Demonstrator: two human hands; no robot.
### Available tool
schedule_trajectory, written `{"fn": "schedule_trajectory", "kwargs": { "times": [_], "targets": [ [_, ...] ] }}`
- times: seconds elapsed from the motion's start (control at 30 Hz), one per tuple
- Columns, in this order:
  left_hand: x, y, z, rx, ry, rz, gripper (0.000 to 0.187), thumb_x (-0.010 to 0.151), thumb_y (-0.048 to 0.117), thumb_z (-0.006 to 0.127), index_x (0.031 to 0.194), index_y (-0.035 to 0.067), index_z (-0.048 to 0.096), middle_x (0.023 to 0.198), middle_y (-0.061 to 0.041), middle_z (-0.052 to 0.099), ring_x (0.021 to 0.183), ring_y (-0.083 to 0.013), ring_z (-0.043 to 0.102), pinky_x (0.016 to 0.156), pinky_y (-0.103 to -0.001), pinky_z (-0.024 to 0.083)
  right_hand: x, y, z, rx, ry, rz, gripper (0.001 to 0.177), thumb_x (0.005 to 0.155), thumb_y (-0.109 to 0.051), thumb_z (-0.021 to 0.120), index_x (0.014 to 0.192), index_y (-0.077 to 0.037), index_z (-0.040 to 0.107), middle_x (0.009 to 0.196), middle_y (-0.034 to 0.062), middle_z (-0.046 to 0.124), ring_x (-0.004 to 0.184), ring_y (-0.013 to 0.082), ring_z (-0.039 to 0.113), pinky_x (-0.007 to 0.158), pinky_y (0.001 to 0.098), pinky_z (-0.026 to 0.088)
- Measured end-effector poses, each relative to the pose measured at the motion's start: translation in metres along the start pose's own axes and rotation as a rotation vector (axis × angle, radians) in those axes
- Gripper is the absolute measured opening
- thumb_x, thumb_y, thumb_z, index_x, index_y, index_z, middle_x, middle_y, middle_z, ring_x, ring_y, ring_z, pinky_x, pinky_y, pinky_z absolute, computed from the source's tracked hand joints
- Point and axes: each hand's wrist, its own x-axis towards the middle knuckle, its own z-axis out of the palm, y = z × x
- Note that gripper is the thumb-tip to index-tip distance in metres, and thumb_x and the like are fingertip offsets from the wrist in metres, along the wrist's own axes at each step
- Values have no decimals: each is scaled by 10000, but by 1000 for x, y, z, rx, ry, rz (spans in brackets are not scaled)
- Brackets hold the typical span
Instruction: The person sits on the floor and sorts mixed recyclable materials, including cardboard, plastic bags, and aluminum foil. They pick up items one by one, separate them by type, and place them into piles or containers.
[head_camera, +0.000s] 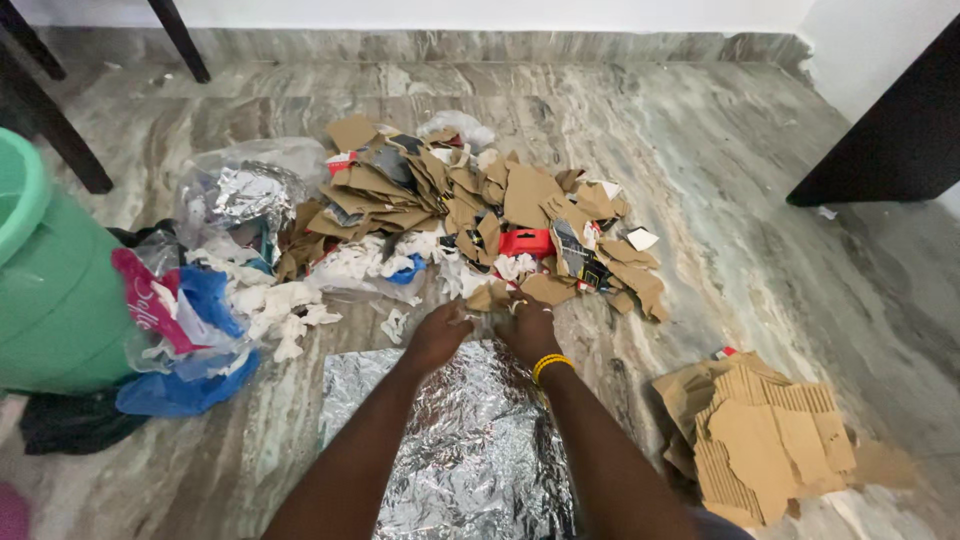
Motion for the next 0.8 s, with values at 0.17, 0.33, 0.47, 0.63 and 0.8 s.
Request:
{"fn": "schedule_trajectory", "kwargs": {
  "times": [0.17, 0.33, 0.47, 0.63, 0.8],
  "targets": [
    [11, 4, 0, -155, 128, 9, 655, 909, 277, 726, 1452, 0, 483, 1266, -153, 709, 1121, -233, 690, 941, -351, 536, -3, -21, -16, 180, 51, 21, 274, 799, -145, 787, 1045, -37, 733, 1199, 129, 728, 1016, 304, 673, 845, 390, 557],
    [2, 17, -1, -348, 56, 58, 410, 972, 192, 687, 1314, -33, 670, 1104, -128, 747, 963, -193, 673, 838, -310, 520, -6, -66, -44, 651, 152, 134, 193, 907, -58, 731, 1092, -20, 772, 1084, 89, 758, 931, 136, 713, 809, 263, 579],
    [-8, 42, -4, -593, -91, 55, 312, 993, 156, 664, 1202, -74, 688, 1051, -139, 735, 928, -187, 694, 872, -332, 554, -10, -80, -78, 853, 135, 287, 175, 925, -46, 732, 1089, -6, 778, 975, 105, 761, 830, 144, 691, 774, 291, 573],
    [-31, 94, 20, -803, -268, 84, 262, 1011, 146, 621, 1171, -61, 638, 1081, -136, 719, 985, -208, 722, 964, -354, 586, -22, -71, -155, 1203, 98, 326, 177, 922, -32, 712, 1094, 7, 714, 1015, 67, 733, 883, 142, 710, 829, 317, 620],
    [-42, 147, 91, -745, -384, 132, 288, 1040, 183, 588, 1199, -50, 647, 1091, -132, 709, 996, -189, 710, 966, -347, 593, -62, -24, -256, 1025, 103, 289, 169, 936, -24, 700, 1095, 30, 713, 1022, 77, 739, 912, 155, 722, 854, 322, 627]
  ]
}}
